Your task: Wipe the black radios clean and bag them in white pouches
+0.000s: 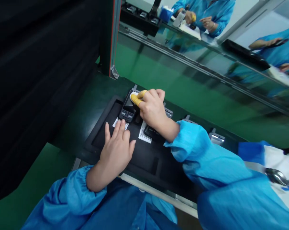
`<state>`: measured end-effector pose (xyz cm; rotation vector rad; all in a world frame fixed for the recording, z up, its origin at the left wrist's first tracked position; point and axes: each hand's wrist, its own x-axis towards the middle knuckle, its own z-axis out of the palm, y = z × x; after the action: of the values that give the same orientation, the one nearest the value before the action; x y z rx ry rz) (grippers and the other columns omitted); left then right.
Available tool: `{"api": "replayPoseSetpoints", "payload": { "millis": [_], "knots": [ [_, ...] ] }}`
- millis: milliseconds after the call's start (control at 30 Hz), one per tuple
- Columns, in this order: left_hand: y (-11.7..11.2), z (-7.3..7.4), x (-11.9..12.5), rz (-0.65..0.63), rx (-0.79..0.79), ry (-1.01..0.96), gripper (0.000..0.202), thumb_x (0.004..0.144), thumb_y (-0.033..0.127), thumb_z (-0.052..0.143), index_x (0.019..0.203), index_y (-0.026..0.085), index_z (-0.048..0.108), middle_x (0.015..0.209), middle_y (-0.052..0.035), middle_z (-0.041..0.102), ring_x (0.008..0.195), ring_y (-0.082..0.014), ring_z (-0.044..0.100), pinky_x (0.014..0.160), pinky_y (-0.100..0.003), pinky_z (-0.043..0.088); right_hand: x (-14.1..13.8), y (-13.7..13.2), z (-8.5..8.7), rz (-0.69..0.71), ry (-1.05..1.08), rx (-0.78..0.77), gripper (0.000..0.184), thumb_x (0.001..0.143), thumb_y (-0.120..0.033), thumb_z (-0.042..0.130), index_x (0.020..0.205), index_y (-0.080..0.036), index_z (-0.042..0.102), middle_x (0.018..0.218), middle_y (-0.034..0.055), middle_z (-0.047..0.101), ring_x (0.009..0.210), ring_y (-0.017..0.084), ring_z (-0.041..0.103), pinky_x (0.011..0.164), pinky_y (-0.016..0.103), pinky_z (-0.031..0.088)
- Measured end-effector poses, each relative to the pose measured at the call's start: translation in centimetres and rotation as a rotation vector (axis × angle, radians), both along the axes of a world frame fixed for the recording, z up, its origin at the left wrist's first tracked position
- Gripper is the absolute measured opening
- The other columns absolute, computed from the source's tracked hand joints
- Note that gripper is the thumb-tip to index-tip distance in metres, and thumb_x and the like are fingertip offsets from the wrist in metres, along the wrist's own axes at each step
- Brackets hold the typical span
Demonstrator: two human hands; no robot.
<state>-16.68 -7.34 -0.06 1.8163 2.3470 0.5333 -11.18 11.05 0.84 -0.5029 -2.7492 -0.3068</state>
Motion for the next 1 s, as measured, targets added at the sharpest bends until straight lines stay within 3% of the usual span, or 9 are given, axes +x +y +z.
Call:
{"api": "replayPoseSetpoints", "payload": {
  "millis": [200, 367, 467, 633, 733, 833, 1000],
  "knots": [
    [0.0, -0.1, 0.0, 0.004, 0.001, -0.019, 0.028, 0.093, 0.024, 0.041, 0.104, 0.008, 0.06, 0.139, -0.0244, 0.048, 0.135, -0.0353, 0.039, 0.111, -0.065, 0.02, 1.5, -2.2, -0.8, 0.186, -0.035, -0.006, 0.033, 0.095, -0.017, 0.036, 0.101, -0.024, 0.068, 0.093, 0.0026, 0.063, 0.089, 0.017, 0.043, 0.081, 0.04, 0.019],
    [0.0, -0.1, 0.0, -0.011, 0.009, -0.019, 0.027, 0.093, 0.023, 0.041, 0.102, 0.008, 0.061, 0.14, -0.0246, 0.046, 0.136, -0.0365, 0.037, 0.111, -0.066, 0.02, 2.0, -0.1, -0.1, -0.047, 0.067, -0.113, 0.033, 0.092, -0.016, 0.038, 0.101, -0.027, 0.068, 0.102, 0.0026, 0.061, 0.092, 0.02, 0.044, 0.082, 0.042, 0.018],
    [0.0, 0.0, 0.0, -0.009, 0.004, -0.028, 0.025, 0.092, 0.023, 0.041, 0.099, 0.009, 0.061, 0.141, -0.0242, 0.046, 0.136, -0.037, 0.037, 0.11, -0.067, 0.02, 1.8, 0.7, -0.1, -0.094, 0.072, -0.148, 0.033, 0.09, -0.014, 0.038, 0.099, -0.026, 0.068, 0.099, 0.0031, 0.061, 0.091, 0.02, 0.043, 0.083, 0.043, 0.018],
    [0.0, 0.0, 0.0, -0.009, 0.007, -0.023, 0.026, 0.092, 0.022, 0.041, 0.101, 0.008, 0.061, 0.14, -0.0248, 0.046, 0.136, -0.0365, 0.037, 0.11, -0.067, 0.019, 2.1, -1.4, -0.8, 0.025, -0.027, -0.223, 0.033, 0.09, -0.014, 0.038, 0.097, -0.025, 0.069, 0.096, 0.0032, 0.064, 0.09, 0.018, 0.045, 0.082, 0.041, 0.017],
    [0.0, -0.1, 0.0, -0.004, 0.007, -0.004, 0.027, 0.092, 0.023, 0.04, 0.102, 0.008, 0.061, 0.14, -0.0247, 0.047, 0.135, -0.0364, 0.039, 0.111, -0.066, 0.019, 3.2, -3.2, -0.1, 0.13, -0.088, -0.284, 0.034, 0.088, -0.012, 0.039, 0.095, -0.024, 0.07, 0.096, 0.003, 0.065, 0.087, 0.016, 0.048, 0.082, 0.039, 0.018],
    [-0.1, -0.2, -0.1, 0.001, 0.021, 0.018, 0.028, 0.092, 0.024, 0.04, 0.102, 0.009, 0.061, 0.139, -0.0241, 0.048, 0.134, -0.0359, 0.04, 0.111, -0.066, 0.02, 5.9, -4.1, 1.8, 0.1, -0.032, -0.312, 0.038, 0.086, -0.009, 0.039, 0.101, -0.027, 0.069, 0.096, 0.0027, 0.065, 0.091, 0.015, 0.052, 0.083, 0.039, 0.021],
    [-0.3, -0.3, -0.2, -0.008, 0.061, 0.049, 0.028, 0.093, 0.026, 0.039, 0.1, 0.01, 0.061, 0.139, -0.0236, 0.049, 0.133, -0.0354, 0.041, 0.11, -0.066, 0.022, 15.0, -3.7, 4.8, -0.22, 0.169, -0.197, 0.031, 0.089, -0.027, 0.042, 0.096, -0.03, 0.072, 0.088, 0.0065, 0.067, 0.081, 0.021, 0.059, 0.075, 0.043, 0.032]
  ]
}}
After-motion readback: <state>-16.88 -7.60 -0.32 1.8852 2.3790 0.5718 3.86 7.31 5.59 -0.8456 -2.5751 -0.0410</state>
